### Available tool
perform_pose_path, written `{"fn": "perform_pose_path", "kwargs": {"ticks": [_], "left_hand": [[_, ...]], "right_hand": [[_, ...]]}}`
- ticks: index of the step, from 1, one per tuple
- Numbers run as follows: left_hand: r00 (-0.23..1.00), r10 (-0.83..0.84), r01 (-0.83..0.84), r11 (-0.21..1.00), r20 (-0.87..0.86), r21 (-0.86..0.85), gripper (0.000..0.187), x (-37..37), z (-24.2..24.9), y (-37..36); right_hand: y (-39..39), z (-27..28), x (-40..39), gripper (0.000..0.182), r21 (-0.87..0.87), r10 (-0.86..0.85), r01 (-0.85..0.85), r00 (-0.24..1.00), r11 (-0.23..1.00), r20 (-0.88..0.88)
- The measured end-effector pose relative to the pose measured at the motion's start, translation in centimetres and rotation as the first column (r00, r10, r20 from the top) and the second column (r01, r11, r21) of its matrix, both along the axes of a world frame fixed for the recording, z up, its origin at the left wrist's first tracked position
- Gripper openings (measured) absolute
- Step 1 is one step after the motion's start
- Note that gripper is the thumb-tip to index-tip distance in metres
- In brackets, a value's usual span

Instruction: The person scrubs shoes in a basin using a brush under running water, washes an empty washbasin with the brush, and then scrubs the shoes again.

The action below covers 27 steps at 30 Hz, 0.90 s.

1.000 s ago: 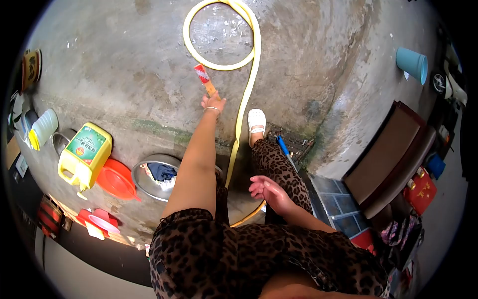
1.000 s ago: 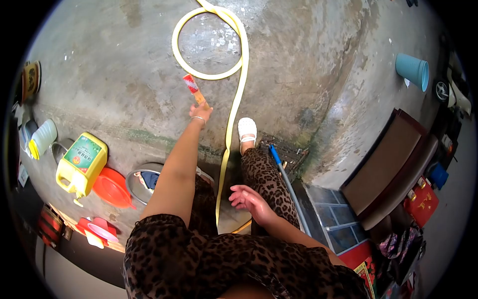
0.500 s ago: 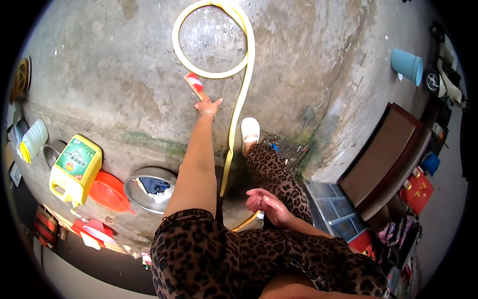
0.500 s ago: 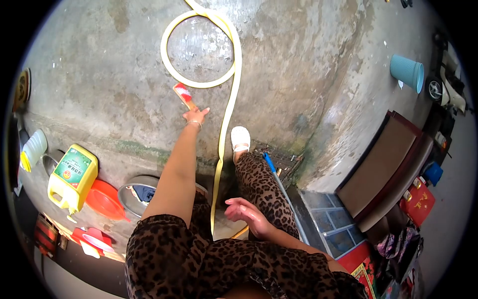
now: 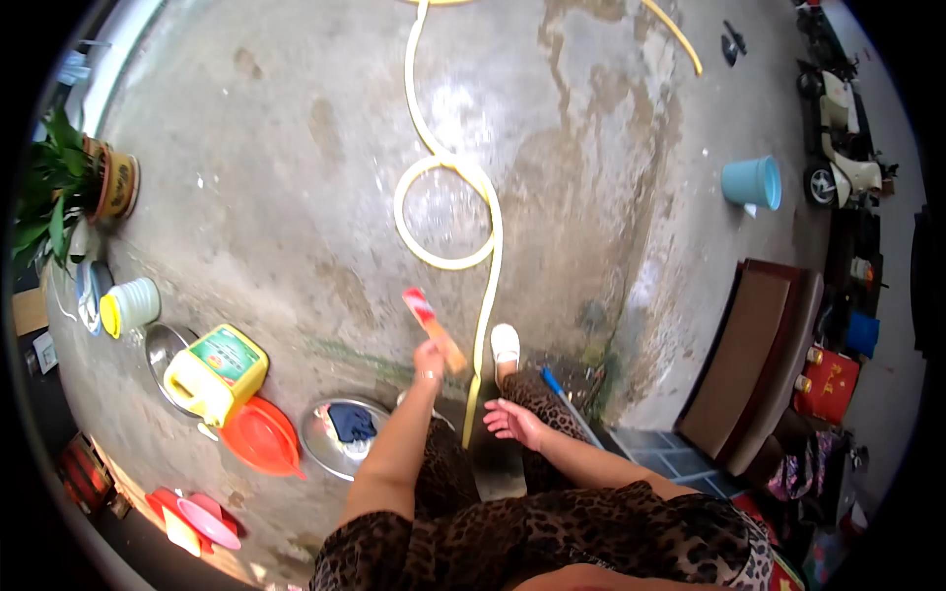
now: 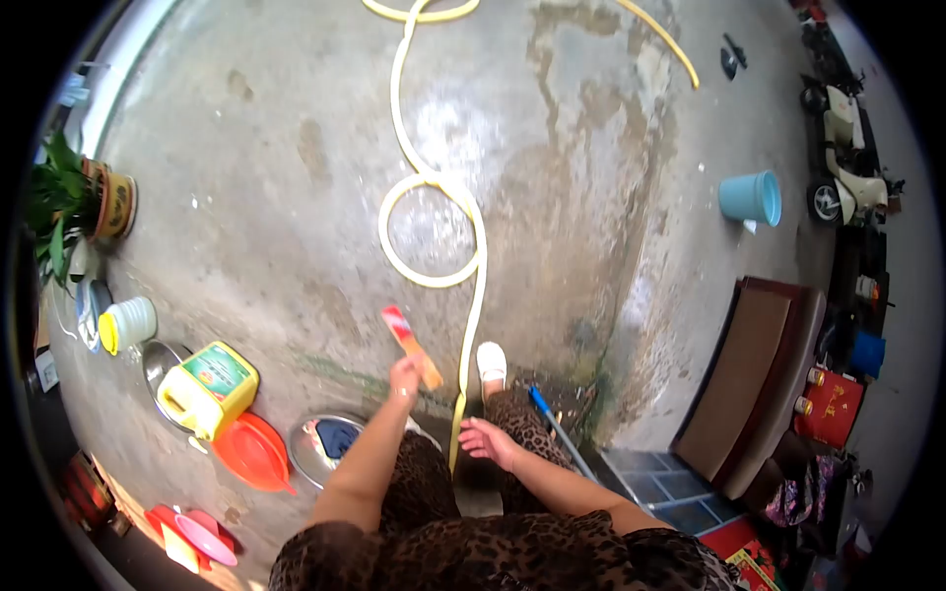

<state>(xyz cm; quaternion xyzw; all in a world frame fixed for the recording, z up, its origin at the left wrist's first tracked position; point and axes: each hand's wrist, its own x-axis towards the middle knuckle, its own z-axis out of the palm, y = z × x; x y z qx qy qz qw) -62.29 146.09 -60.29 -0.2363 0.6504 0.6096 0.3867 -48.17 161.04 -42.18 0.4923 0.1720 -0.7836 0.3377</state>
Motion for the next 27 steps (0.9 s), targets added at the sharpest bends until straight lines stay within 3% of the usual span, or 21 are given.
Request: {"fn": "perform_pose_path", "kwargs": {"ticks": [3,5,7,9,11,13,17,18,20,23,25,27], "left_hand": [[0.974,-0.22,0.217,0.975,0.061,0.054,0.028,-0.2,12.6,-2.0],[0.986,-0.165,0.164,0.96,-0.015,0.227,0.028,0.5,20.4,-2.8],[0.987,-0.162,0.151,0.893,-0.01,0.425,0.03,1.1,27.4,-3.7],[0.979,-0.2,0.158,0.845,0.029,0.51,0.031,2.2,32.5,-4.6],[0.977,-0.214,0.19,0.811,-0.022,0.553,0.029,2.7,38.5,-4.9],[0.975,-0.201,0.221,0.802,-0.097,0.555,0.029,3.2,42.9,-5.6],[0.964,-0.118,0.213,0.88,-0.239,0.425,0.033,5.0,46.0,-9.2],[0.979,-0.02,0.104,0.905,-0.204,0.413,0.033,5.9,45.7,-10.7],[0.974,0.116,-0.082,0.982,-0.196,0.173,0.034,7.3,47.5,-14.1],[0.844,0.357,-0.419,0.905,-0.401,-0.075,0.028,11.3,45.0,-19.4],[0.752,0.547,-0.602,0.797,-0.367,-0.045,0.027,13.4,46.2,-21.8],[0.765,0.533,-0.604,0.788,-0.361,-0.116,0.028,14.7,48.9,-24.0]], "right_hand": [[-0.3,2.4,-0.2,0.042,0.028,0.105,-0.104,0.994,0.994,-0.025],[-0.3,7.2,-3.0,0.045,0.043,0.069,-0.065,0.993,0.997,-0.1],[-0.7,11.5,-5.9,0.054,0.096,0.141,-0.119,0.952,0.988,-0.272],[-1.7,15.1,-8.0,0.057,0.222,0.192,-0.135,0.946,0.966,-0.26],[-2.6,22.0,-10.8,0.054,0.091,0.16,-0.133,0.869,0.987,-0.468],[-4.0,26.3,-11.7,0.045,0.099,0.216,-0.192,0.876,0.976,-0.431],[-6.3,28.8,-12.7,0.03,0.245,0.277,-0.182,0.853,0.952,-0.442],[-6.3,27.6,-12.8,0.027,0.306,0.301,-0.178,0.855,0.935,-0.422],[-4.8,25.0,-13.8,0.022,0.435,0.43,-0.261,0.831,0.862,-0.352],[-0.1,21.5,-15.0,0.018,0.564,0.579,-0.398,0.795,0.724,-0.182],[2.6,21.0,-14.9,0.017,0.672,0.607,-0.408,0.791,0.618,-0.077],[5.3,19.6,-14.7,0.024,0.728,0.573,-0.415,0.819,0.546,0.037]]}}
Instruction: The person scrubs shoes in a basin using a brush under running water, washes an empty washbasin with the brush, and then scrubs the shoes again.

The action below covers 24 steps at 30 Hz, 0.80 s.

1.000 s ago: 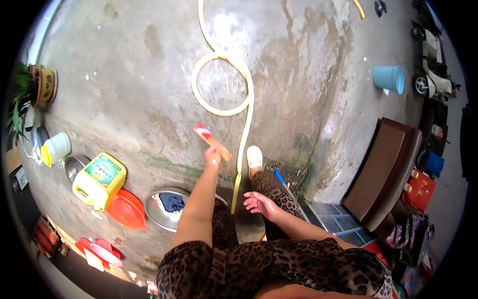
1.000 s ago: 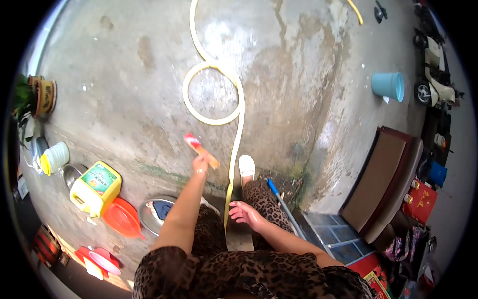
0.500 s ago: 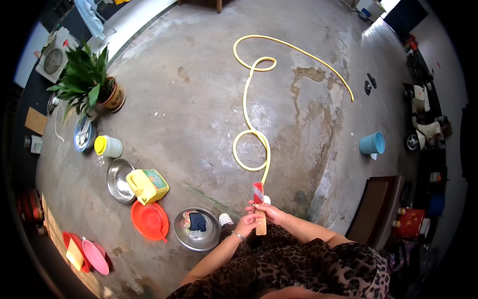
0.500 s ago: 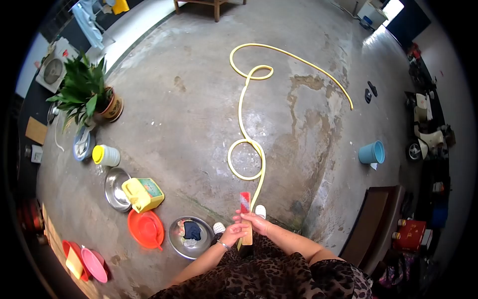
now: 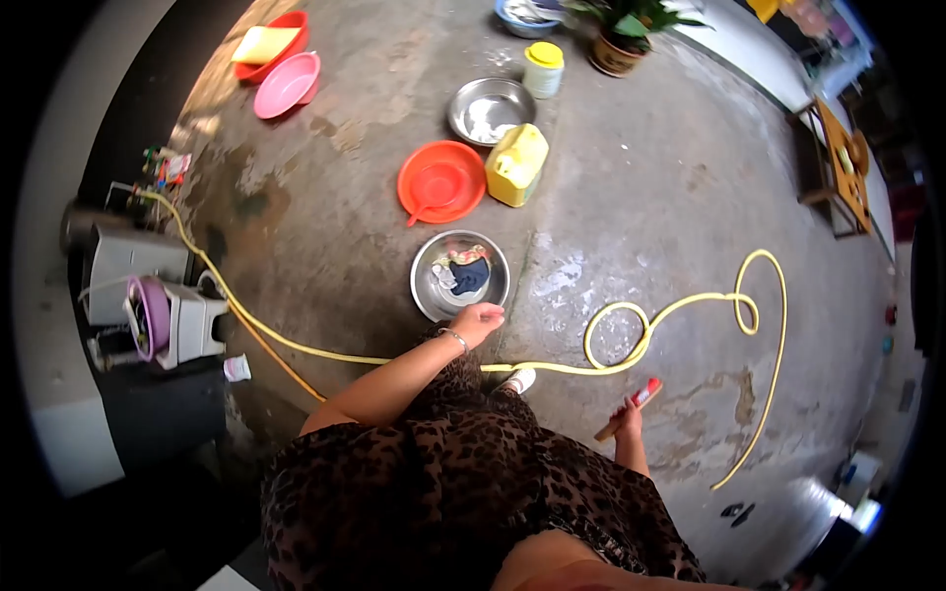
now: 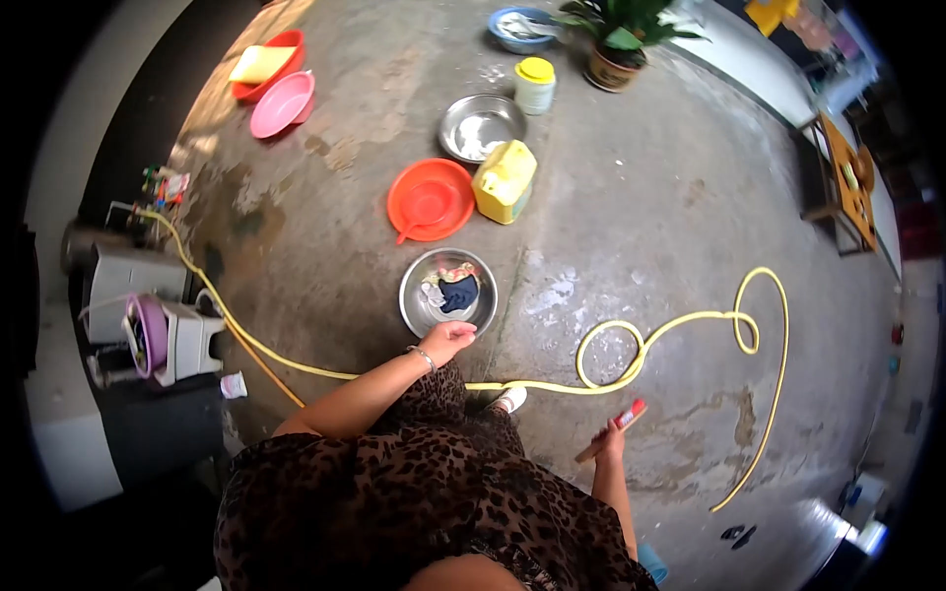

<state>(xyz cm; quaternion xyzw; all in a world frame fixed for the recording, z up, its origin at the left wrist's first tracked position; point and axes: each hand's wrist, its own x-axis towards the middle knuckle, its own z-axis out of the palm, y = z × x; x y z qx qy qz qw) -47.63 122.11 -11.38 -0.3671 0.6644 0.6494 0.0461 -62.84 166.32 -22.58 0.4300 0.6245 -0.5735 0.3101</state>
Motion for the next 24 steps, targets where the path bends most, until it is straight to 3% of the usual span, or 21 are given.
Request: {"fn": "perform_pose_path", "kwargs": {"ticks": [2,5,8,9,12,14,17,20,24], "left_hand": [[0.998,0.018,-0.02,0.999,-0.052,-0.035,0.028,2.0,-0.9,-1.7],[0.993,0.089,-0.087,0.996,-0.077,0.029,0.029,4.9,0.2,-5.3],[0.978,0.162,-0.157,0.987,-0.128,0.046,0.029,9.1,-0.9,-10.6],[0.98,0.131,-0.143,0.987,-0.151,-0.068,0.028,11.1,-0.6,-13.1],[0.961,0.239,-0.249,0.966,-0.136,-0.062,0.027,18.1,1.1,-21.3],[0.905,0.396,-0.399,0.917,-0.156,0.017,0.028,23.9,1.8,-26.3],[0.778,0.624,-0.627,0.779,-0.08,-0.021,0.027,32.5,5.2,-32.3],[0.67,0.74,-0.738,0.655,-0.064,-0.162,0.025,39.0,8.7,-36.4],[0.542,0.828,-0.839,0.525,-0.144,-0.144,0.024,43.6,12.3,-39.8]], "right_hand": [[0.5,1.6,1.1,0.021,0.052,0.098,-0.097,0.995,0.994,-0.019],[-2.2,2.4,2.4,0.022,0.127,0.126,-0.142,0.984,0.982,0.125],[-10.8,3.5,2.7,0.022,0.139,0.251,-0.27,0.958,0.953,0.141],[-14.7,4.2,3.2,0.022,0.14,0.301,-0.318,0.945,0.938,0.13],[-26.3,6.6,4.7,0.022,0.135,0.448,-0.458,0.888,0.879,0.1],[-33.9,8.6,5.7,0.022,0.136,0.548,-0.553,0.833,0.822,0.076],[-45.2,11.8,6.9,0.023,0.133,0.693,-0.69,0.721,0.712,0.029],[-54.8,15.0,8.2,0.023,0.147,0.792,-0.782,0.611,0.605,-0.009],[-65.1,18.6,9.6,0.024,0.144,0.895,-0.884,0.435,0.445,-0.096]]}}
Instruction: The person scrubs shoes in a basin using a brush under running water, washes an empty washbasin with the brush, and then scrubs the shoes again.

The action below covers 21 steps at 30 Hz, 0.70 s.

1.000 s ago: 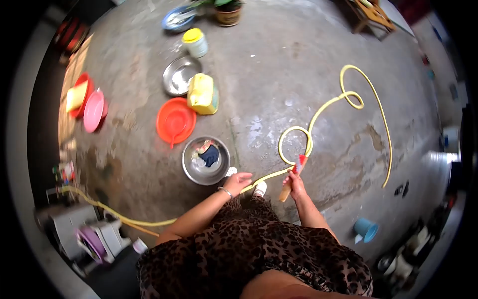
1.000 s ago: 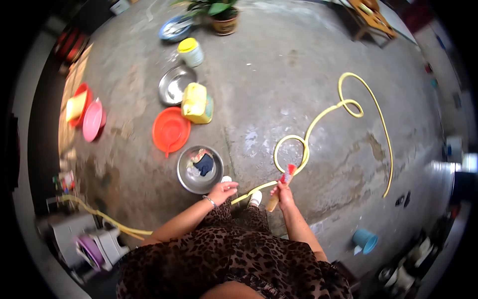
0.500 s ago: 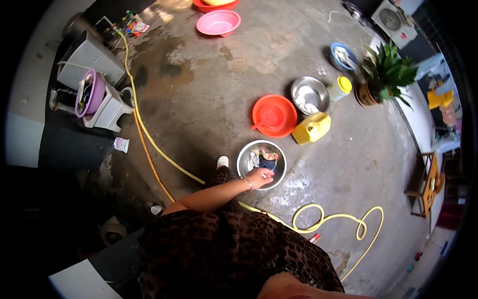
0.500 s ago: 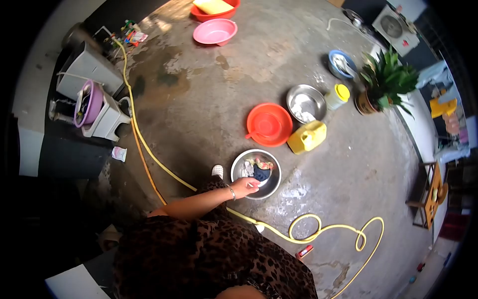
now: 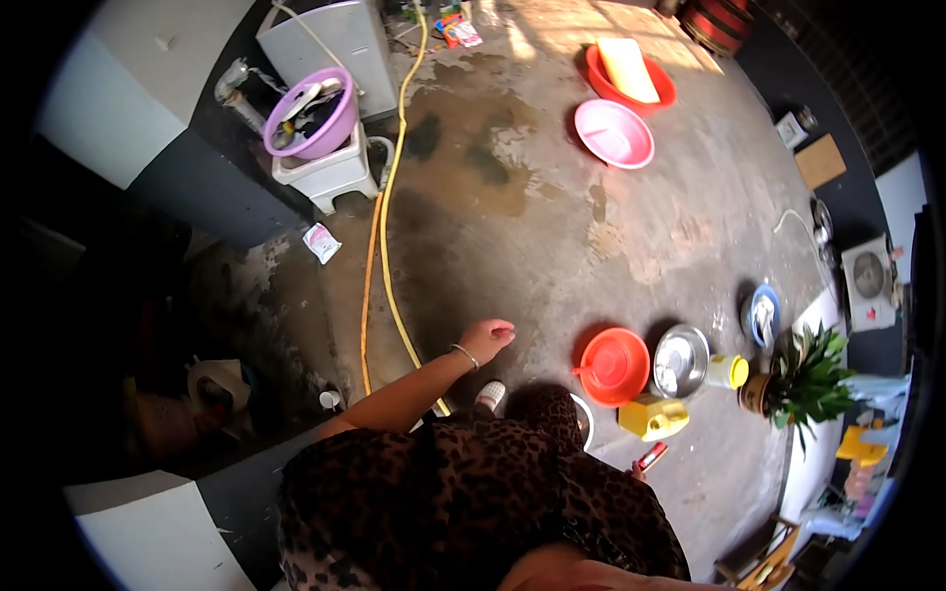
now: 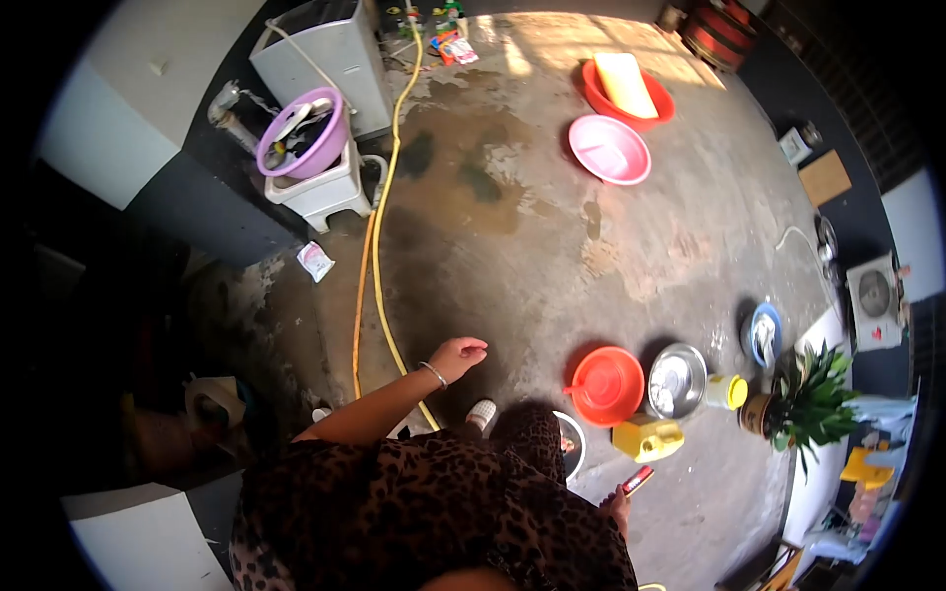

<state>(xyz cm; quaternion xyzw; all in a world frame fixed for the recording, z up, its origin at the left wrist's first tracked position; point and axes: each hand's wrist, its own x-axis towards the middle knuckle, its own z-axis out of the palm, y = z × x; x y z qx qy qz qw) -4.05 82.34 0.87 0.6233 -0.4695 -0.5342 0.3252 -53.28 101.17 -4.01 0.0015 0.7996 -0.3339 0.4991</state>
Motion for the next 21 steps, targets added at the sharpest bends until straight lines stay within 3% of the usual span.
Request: {"fn": "perform_pose_path", "kwargs": {"ticks": [9,14,17,18,19,21], "left_hand": [[0.97,0.225,-0.236,0.964,-0.096,-0.119,0.025,8.7,2.6,-8.4],[0.894,0.447,-0.448,0.891,-0.028,-0.081,0.03,15.7,-2.1,-13.8],[0.877,0.48,-0.479,0.877,0.021,-0.028,0.031,20.4,-0.7,-17.8],[0.873,0.488,-0.487,0.873,0.018,-0.026,0.031,21.9,0.3,-19.6],[0.856,0.517,-0.517,0.855,0.002,-0.042,0.031,23.5,1.5,-21.0],[0.787,0.616,-0.604,0.783,0.041,-0.149,0.029,27.1,2.0,-22.4]], "right_hand": [[-18.4,0.2,-2.2,0.021,0.054,0.153,-0.148,0.982,0.988,-0.107],[-34.9,-2.6,-3.7,0.019,0.093,0.281,-0.268,0.945,0.959,-0.17],[-48.5,-4.4,0.4,0.018,-0.041,0.397,-0.407,0.904,0.912,-0.158],[-53.8,-4.6,4.4,0.016,-0.154,0.299,-0.3,0.954,0.941,-0.026],[-59.2,-4.2,8.4,0.014,-0.139,0.329,-0.333,0.943,0.933,-0.048],[-68.0,-1.2,18.0,0.017,-0.097,0.552,-0.563,0.825,0.821,-0.121]]}}
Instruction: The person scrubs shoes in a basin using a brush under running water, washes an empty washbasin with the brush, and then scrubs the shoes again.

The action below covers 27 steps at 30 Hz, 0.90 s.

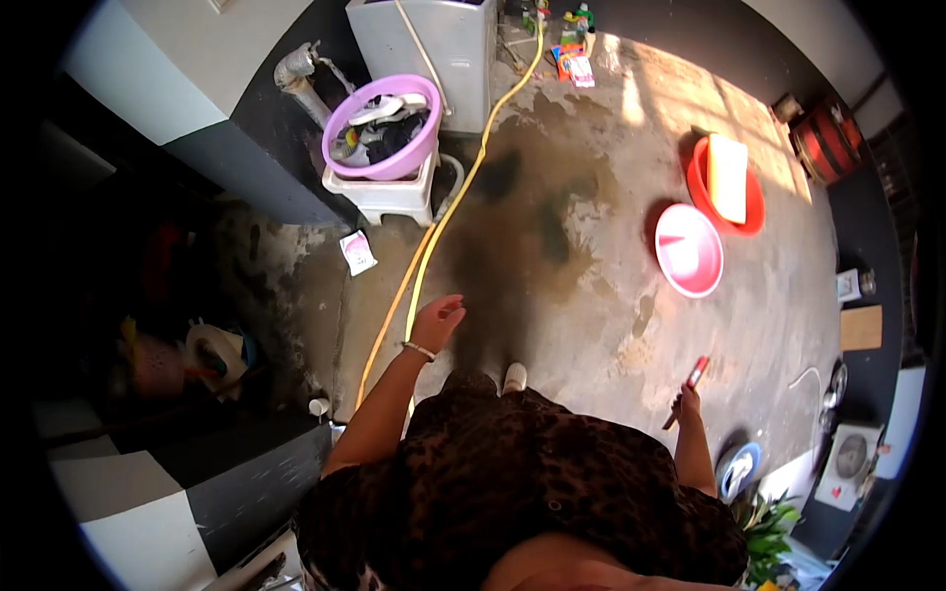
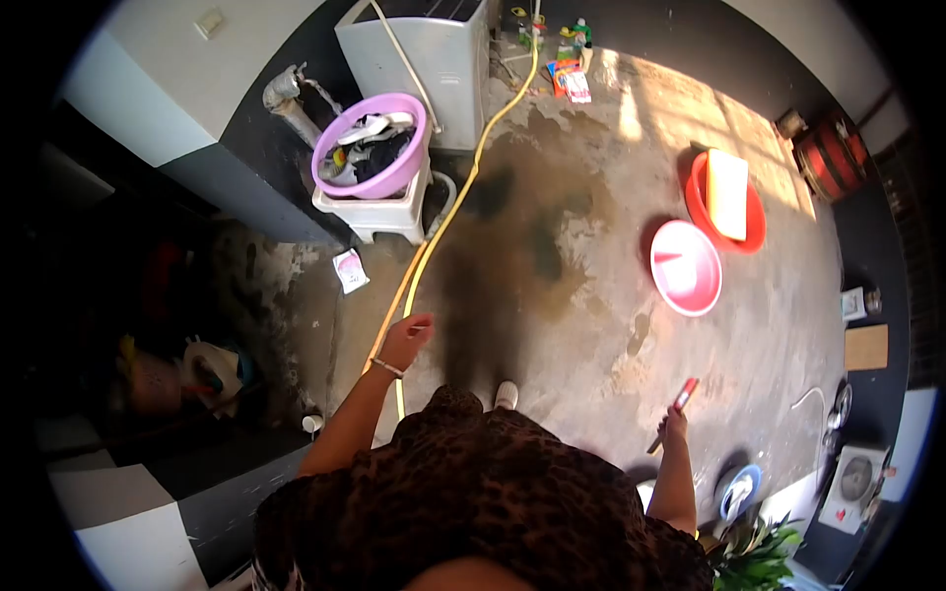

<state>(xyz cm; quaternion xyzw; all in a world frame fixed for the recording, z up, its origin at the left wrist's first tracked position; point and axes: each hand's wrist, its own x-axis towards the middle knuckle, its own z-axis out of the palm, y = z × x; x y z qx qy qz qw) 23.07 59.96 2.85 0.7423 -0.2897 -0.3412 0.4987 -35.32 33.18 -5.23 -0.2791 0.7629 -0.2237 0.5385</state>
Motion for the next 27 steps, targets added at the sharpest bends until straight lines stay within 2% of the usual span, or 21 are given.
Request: {"fn": "perform_pose_path", "kwargs": {"ticks": [2,4,7,9,11,13,15,17,19,20,22,24,27], "left_hand": [[0.992,0.127,-0.125,0.989,0.022,-0.076,0.026,3.9,-0.8,-0.2],[0.969,0.244,-0.238,0.963,0.033,-0.127,0.025,8.1,-1.5,0.4],[0.917,0.395,-0.383,0.911,0.06,-0.155,0.024,14.8,-0.4,0.1],[0.877,0.479,-0.47,0.868,0.025,-0.16,0.025,21.4,1.9,-2.3],[0.839,0.529,-0.48,0.83,0.126,-0.286,0.025,28.3,1.5,-5.0],[0.814,0.559,-0.502,0.814,0.159,-0.292,0.027,33.0,5.1,-8.9],[0.707,0.526,-0.476,0.848,0.473,-0.232,0.032,38.8,5.8,-11.8],[0.627,0.52,-0.493,0.841,0.58,-0.221,0.037,43.1,7.8,-15.1],[0.46,0.371,-0.521,0.848,0.807,-0.093,0.042,47.5,9.5,-18.0],[0.43,0.326,-0.546,0.836,0.842,-0.046,0.044,49.3,10.4,-19.4],[0.393,0.237,-0.605,0.794,0.889,0.056,0.048,52.2,12.2,-21.7],[0.365,0.171,-0.677,0.724,0.915,0.134,0.051,55.2,13.0,-23.8],[0.325,0.034,-0.74,0.632,0.945,0.231,0.051,58.8,13.8,-25.8]], "right_hand": [[-6.8,2.2,8.6,0.016,-0.062,0.223,-0.218,0.97,0.974,0.101],[-11.7,3.3,16.2,0.02,-0.169,0.418,-0.397,0.901,0.902,0.116],[-15.3,5.9,26.5,0.017,-0.209,0.553,-0.524,0.824,0.826,0.12],[-17.0,3.7,29.0,0.017,-0.279,0.652,-0.601,0.744,0.749,0.147],[-16.7,3.2,31.3,0.018,-0.136,0.557,-0.544,0.824,0.828,0.101],[-16.5,1.0,30.6,0.019,-0.046,0.508,-0.507,0.849,0.861,0.144],[-17.0,-0.4,28.6,0.016,0.091,0.42,-0.442,0.888,0.893,0.19],[-17.6,1.0,27.5,0.013,0.167,0.501,-0.49,0.865,0.856,-0.029],[-18.6,2.7,26.3,0.012,0.155,0.358,-0.357,0.933,0.921,0.018],[-21.0,-2.9,21.2,0.011,0.202,0.337,-0.314,0.937,0.928,-0.09],[-24.5,-3.2,19.2,0.012,0.254,0.274,-0.223,0.944,0.941,-0.186],[-29.3,-1.9,22.0,0.012,0.238,0.249,-0.2,0.947,0.951,-0.201],[-37.9,-1.4,30.0,0.012,0.151,0.344,-0.323,0.928,0.934,-0.145]]}}
